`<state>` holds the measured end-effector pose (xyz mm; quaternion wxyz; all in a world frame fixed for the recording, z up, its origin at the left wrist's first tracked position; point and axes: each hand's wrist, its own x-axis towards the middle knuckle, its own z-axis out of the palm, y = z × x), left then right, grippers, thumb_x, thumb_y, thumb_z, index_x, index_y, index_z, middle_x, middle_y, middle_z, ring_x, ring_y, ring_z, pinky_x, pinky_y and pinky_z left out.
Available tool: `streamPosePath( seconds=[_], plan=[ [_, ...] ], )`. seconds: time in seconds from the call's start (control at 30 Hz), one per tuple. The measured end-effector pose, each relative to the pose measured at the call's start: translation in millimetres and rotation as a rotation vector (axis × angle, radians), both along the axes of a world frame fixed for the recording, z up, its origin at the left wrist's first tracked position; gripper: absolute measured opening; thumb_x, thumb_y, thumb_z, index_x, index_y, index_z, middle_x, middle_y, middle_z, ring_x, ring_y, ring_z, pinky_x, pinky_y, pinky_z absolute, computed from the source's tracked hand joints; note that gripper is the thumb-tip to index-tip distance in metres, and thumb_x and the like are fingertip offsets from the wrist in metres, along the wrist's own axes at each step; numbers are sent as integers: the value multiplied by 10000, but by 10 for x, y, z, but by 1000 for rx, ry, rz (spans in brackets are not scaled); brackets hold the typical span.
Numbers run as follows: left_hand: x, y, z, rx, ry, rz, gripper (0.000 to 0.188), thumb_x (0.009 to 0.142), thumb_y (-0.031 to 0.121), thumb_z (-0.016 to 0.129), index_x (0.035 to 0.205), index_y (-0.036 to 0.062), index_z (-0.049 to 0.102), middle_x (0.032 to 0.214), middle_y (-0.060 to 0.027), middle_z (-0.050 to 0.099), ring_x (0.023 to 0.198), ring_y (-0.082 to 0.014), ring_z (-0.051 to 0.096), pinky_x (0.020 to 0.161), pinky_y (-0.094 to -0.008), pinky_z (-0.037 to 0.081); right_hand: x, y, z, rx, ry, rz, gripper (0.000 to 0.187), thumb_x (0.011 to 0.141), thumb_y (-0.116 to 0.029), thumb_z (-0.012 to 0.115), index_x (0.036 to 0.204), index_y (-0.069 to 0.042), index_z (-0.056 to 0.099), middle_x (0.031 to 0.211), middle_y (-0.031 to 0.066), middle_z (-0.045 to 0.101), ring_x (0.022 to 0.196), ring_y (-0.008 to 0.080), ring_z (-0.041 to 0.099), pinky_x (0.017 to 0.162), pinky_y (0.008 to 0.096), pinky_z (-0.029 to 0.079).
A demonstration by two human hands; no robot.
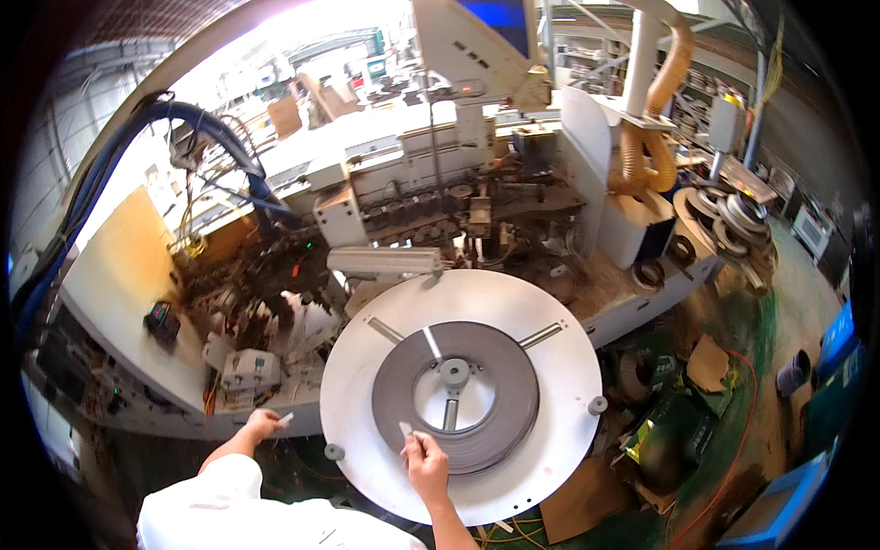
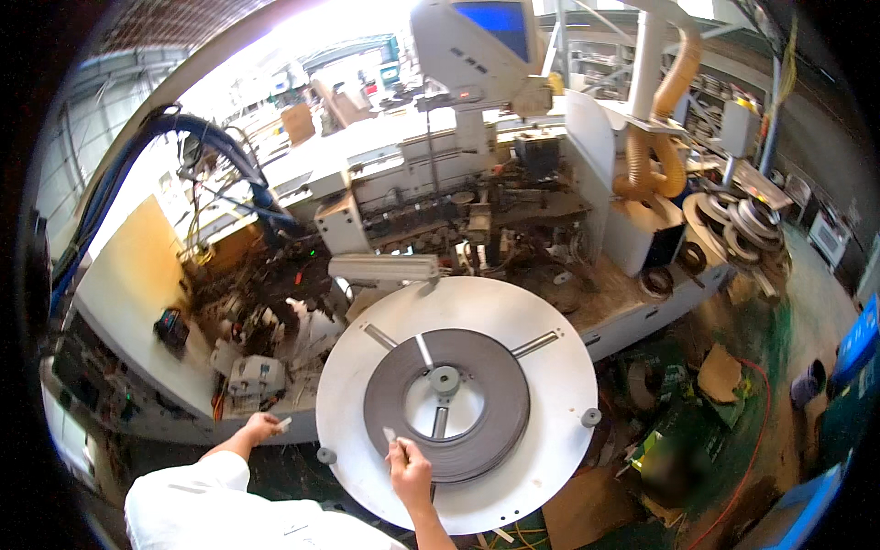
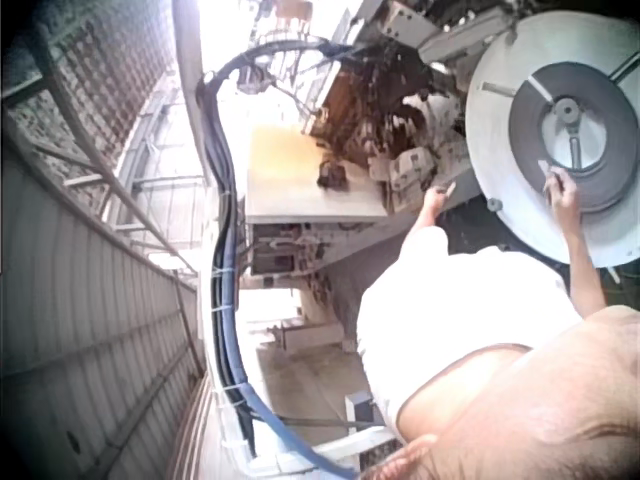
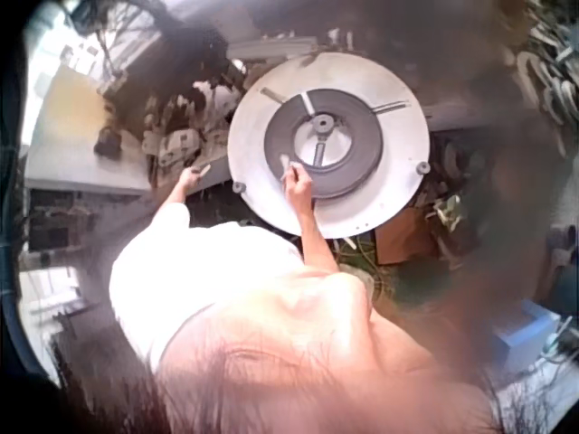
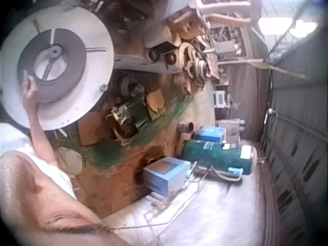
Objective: The person organizes wooden panels on a table, operates a control panel, and then replaces a tape roll on a woodworking machine, adjusting internal components with a small tool.
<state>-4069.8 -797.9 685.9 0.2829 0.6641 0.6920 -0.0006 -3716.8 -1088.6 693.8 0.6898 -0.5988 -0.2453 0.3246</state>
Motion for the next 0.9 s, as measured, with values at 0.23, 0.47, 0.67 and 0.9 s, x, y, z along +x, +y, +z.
streamPosePath(
  seconds=[0.23, 0.47, 0.67, 0.9],
  plan=[
    [127, 552, -29, 115, 10, -106, 302, 805, 329, 803, 984, 86, 794, 943, -132, 773, 898, -302, 731, 820, -429, 553, -136, 640, -261, -58, -57, -64, 184, 1063, -207, 574, 976, -59, 640, 666, -20, 576, 561, 50, 514, 458, 237, 406],
    [-122, 1231, -1002, 43, -191, 29, 234, 882, 215, 776, 1066, 71, 757, 1098, -158, 744, 1033, -330, 703, 888, -444, 546, 133, 256, -349, -259, 24, -110, 212, 1057, -272, 603, 1035, -68, 658, 649, 3, 596, 494, 43, 491, 403, 203, 356],
    [-7, 2435, -1519, 261, -140, -60, 311, 858, 204, 725, 1150, 101, 756, 1176, -157, 737, 1142, -336, 678, 996, -447, 521, 1228, -243, -240, -345, -74, -341, 237, 1057, -287, 577, 931, -91, 623, 636, 7, 559, 447, 77, 444, 409, 230, 327],
    [1741, 1481, -74, 331, -756, -268, 327, 940, 102, 655, 1260, 40, 674, 1206, -161, 713, 1098, -297, 694, 951, -396, 542, 1404, 389, -114, -60, -23, -536, 272, 1055, -292, 586, 959, -43, 636, 717, 46, 625, 731, 181, 661, 757, 308, 516]
  ],
)
